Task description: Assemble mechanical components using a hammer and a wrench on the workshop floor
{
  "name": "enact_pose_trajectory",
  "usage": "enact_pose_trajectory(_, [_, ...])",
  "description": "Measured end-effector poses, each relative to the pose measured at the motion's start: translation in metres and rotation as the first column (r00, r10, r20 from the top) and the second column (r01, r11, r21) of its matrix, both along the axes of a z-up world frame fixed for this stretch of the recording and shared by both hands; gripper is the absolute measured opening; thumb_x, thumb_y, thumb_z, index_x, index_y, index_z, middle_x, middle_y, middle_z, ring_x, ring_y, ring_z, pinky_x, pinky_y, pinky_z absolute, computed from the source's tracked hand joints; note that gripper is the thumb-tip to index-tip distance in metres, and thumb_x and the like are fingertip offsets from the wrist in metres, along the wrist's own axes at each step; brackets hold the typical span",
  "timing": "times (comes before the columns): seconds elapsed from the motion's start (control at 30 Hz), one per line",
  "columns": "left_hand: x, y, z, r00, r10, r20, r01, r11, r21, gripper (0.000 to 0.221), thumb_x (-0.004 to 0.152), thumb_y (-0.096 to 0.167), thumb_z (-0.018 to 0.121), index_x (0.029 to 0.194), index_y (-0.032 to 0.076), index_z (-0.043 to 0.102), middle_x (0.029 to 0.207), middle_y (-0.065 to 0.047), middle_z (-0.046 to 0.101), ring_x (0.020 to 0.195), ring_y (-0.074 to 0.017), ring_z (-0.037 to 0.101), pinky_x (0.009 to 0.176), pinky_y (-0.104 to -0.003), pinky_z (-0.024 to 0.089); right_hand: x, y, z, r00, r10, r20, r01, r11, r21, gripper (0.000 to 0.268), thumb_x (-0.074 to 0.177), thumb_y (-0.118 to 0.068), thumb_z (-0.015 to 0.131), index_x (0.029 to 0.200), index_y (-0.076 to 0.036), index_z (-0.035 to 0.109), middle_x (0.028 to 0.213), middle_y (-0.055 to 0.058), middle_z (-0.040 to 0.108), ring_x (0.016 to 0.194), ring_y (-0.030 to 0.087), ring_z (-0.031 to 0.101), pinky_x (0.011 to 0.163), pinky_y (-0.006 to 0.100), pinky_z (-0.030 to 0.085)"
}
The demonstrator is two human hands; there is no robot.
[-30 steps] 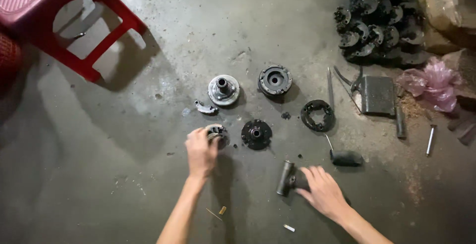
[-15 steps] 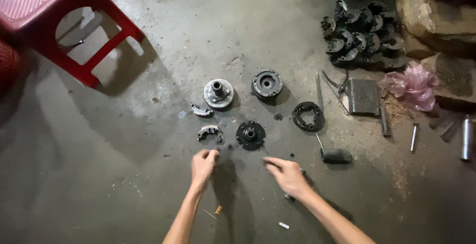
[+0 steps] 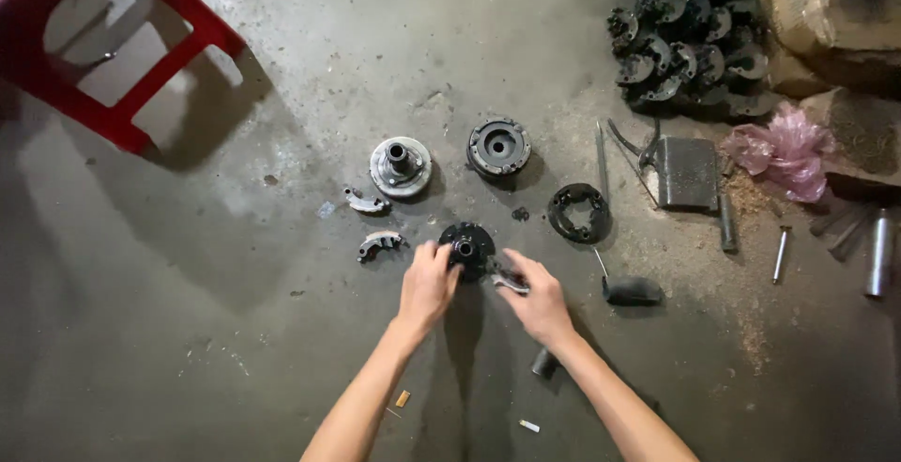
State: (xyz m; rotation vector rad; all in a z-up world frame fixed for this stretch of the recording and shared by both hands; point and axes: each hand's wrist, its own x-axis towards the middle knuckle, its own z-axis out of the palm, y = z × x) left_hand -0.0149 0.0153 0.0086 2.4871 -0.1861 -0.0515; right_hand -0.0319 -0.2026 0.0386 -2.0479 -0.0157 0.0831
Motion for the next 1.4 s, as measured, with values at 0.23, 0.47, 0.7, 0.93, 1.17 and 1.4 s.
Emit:
enact_pose_trajectory(0.23, [0.027, -0.009, -0.019, 0.956, -0.135, 0.262, 0.074, 0.971, 0.227, 0.027, 0.079, 0.030, 0.082, 0.097, 0.014, 0.069, 0.091, -0.003, 0.056, 0.091, -0.0253, 0.054, 0.070, -0.037, 0.051, 0.002, 0.013, -0.013, 0.920, 0.306, 0.246, -0.106, 0.796, -0.596, 0.048, 0.074, -0.021, 0.081, 0.122, -0.018, 0.073, 0.084, 0.005, 0.055, 0.080, 0.024, 0.058, 0.073, 0.037, 0.056])
enact_pose_trajectory(0.47, [0.038, -0.012, -0.023, 0.938, -0.102, 0.332, 0.007, 0.962, 0.274, 0.030, 0.068, 0.031, 0.086, 0.091, 0.020, 0.070, 0.091, -0.003, 0.056, 0.092, -0.0268, 0.053, 0.078, -0.039, 0.046, -0.002, 0.029, -0.037, 0.946, 0.297, 0.128, -0.138, 0.727, -0.673, 0.061, 0.075, -0.026, 0.082, 0.131, -0.012, 0.064, 0.104, 0.007, 0.056, 0.097, 0.027, 0.060, 0.076, 0.043, 0.060])
enact_pose_trajectory(0.7, [0.027, 0.068, 0.015, 0.940, 0.133, 0.314, -0.250, 0.895, 0.369, 0.050, 0.071, 0.034, 0.088, 0.113, 0.017, 0.068, 0.108, -0.008, 0.064, 0.102, -0.0286, 0.062, 0.079, -0.043, 0.052, -0.014, 0.020, 0.011, 0.980, 0.154, 0.122, -0.097, 0.918, -0.386, 0.067, 0.079, -0.018, 0.082, 0.143, -0.017, 0.059, 0.118, 0.011, 0.069, 0.112, 0.032, 0.065, 0.092, 0.049, 0.054])
enact_pose_trajectory(0.93, [0.005, 0.093, 0.007, 0.967, 0.043, 0.253, -0.082, 0.986, 0.145, 0.027, 0.087, 0.006, 0.065, 0.114, 0.007, 0.061, 0.101, -0.011, 0.058, 0.095, -0.0330, 0.062, 0.083, -0.039, 0.052, -0.004, 0.009, 0.029, 0.984, -0.129, -0.120, 0.128, 0.992, -0.017, 0.023, 0.100, -0.016, 0.064, 0.120, -0.013, 0.076, 0.107, 0.007, 0.080, 0.095, 0.017, 0.078, 0.080, 0.031, 0.064])
enact_pose_trajectory(1.17, [0.015, -0.009, 0.069, 0.789, -0.381, 0.481, 0.371, 0.921, 0.122, 0.031, 0.094, 0.018, 0.055, 0.124, 0.013, 0.061, 0.104, -0.007, 0.063, 0.101, -0.0269, 0.061, 0.088, -0.037, 0.048, 0.031, 0.002, -0.026, 0.851, 0.027, -0.525, 0.303, 0.791, 0.532, 0.048, 0.108, -0.038, 0.054, 0.115, 0.005, 0.075, 0.108, 0.026, 0.076, 0.102, 0.029, 0.073, 0.087, 0.043, 0.061])
enact_pose_trajectory(1.4, [0.023, -0.006, -0.008, 0.939, -0.082, 0.335, 0.007, 0.976, 0.218, 0.040, 0.082, 0.030, 0.081, 0.113, 0.014, 0.062, 0.102, -0.004, 0.056, 0.095, -0.0261, 0.055, 0.077, -0.038, 0.047, 0.061, -0.010, 0.007, 0.997, 0.029, 0.073, -0.026, 0.999, -0.045, 0.043, 0.082, -0.010, 0.081, 0.124, -0.011, 0.075, 0.105, 0.016, 0.076, 0.101, 0.028, 0.071, 0.087, 0.041, 0.057])
